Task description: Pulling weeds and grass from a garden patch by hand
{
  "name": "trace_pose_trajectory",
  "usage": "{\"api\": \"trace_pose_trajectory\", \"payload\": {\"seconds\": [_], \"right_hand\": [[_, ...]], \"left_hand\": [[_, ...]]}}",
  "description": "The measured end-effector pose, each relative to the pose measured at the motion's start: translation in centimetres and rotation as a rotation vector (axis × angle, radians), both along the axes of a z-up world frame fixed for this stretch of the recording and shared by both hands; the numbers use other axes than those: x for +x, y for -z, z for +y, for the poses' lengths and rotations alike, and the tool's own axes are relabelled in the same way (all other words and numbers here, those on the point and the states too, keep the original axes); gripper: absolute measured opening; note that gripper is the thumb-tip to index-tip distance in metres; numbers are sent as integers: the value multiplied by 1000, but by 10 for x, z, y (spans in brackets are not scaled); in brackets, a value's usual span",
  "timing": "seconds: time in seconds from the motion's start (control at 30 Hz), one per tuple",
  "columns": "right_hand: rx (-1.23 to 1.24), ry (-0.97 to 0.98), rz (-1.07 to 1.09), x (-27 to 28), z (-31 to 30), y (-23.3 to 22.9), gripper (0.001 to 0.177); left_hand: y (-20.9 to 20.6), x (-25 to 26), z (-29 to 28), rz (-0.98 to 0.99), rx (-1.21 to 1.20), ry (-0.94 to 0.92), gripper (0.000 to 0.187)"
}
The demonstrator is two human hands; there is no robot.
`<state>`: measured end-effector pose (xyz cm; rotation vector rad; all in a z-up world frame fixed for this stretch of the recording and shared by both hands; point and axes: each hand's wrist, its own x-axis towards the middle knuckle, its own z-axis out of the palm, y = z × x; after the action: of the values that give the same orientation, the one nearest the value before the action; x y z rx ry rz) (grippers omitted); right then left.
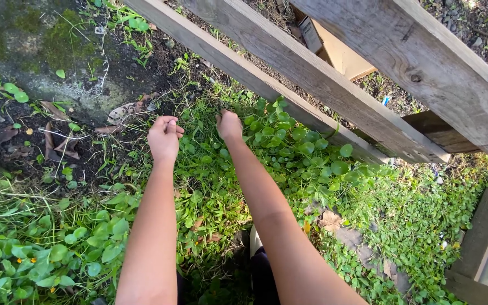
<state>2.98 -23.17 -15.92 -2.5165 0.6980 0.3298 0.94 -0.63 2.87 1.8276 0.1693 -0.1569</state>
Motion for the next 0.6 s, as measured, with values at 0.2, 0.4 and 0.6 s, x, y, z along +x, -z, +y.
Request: {"api": "trace_pose_trajectory", "payload": {"seconds": [0.2,0.4,0.6], "right_hand": [[2,9,35,-5,9,-17,32],[-18,-37,47,-14,9,-43,28],[-46,-109,54,-22,3,-22,31]], "left_hand": [[-1,0,3,32,5,13,19],[9,-1,6,32,-22,-1,20],[27,0,8,-14,100,-30,18]]}}
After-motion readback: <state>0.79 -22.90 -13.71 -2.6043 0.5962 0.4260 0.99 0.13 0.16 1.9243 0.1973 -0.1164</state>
